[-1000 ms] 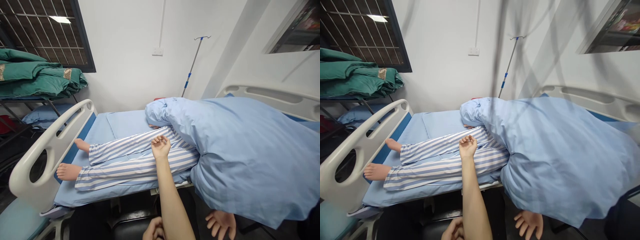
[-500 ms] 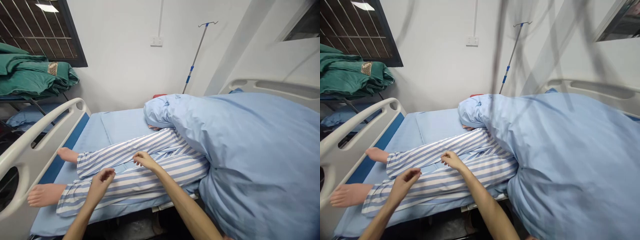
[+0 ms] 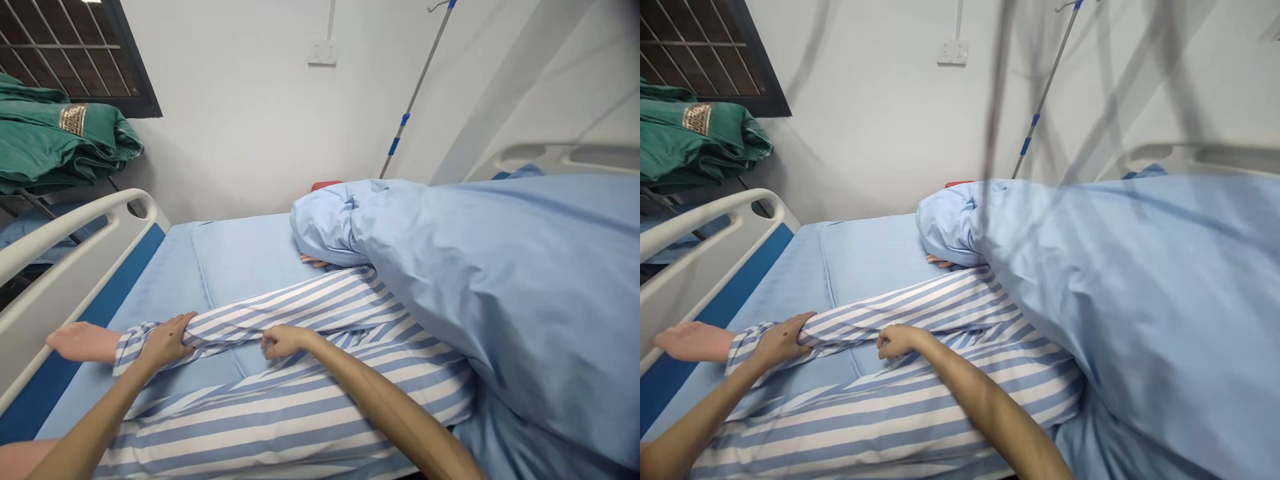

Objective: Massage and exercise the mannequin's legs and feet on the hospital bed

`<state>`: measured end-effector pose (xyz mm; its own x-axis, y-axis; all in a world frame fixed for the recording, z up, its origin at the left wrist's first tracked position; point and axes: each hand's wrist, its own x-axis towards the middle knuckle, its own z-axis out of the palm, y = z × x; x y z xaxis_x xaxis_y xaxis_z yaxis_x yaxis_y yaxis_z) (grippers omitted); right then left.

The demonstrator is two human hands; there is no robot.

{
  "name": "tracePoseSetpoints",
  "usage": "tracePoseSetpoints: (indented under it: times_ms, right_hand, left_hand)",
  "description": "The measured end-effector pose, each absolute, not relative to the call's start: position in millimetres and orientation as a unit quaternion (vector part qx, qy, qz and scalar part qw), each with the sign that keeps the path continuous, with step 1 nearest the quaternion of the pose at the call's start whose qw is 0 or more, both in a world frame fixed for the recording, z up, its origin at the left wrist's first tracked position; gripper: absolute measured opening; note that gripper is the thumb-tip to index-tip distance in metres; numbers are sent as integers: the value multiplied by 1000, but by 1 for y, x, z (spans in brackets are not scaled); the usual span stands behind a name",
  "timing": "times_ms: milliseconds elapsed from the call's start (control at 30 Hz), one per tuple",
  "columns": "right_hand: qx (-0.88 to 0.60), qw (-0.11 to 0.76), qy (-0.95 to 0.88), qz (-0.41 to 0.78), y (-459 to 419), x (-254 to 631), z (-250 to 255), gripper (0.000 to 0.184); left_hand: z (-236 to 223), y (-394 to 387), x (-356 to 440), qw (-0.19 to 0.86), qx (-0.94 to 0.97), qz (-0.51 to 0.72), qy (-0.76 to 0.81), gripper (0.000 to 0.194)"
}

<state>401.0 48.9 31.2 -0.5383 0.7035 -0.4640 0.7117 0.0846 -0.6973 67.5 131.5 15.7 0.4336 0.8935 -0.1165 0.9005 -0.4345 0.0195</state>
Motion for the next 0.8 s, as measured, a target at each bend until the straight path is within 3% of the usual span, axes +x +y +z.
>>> tracePoseSetpoints:
  times_ms: [267,433,600,800]
  right_hand:
    - [510,9,754,-414,46,415,29,44]
    - [518,57,757,-395,48,416,21,50]
    - [520,56,743,-419,49,416,19,63]
    - [516,48,760,-393,47,417,21,64]
  left_hand:
    - [39,171,52,242,809,-128,520,76]
    - [32,160,33,126,821,-107,546,80]
    - [33,142,36,25,802,-163,573,58]
    - [89,149,44,-54,820,-156,548,37]
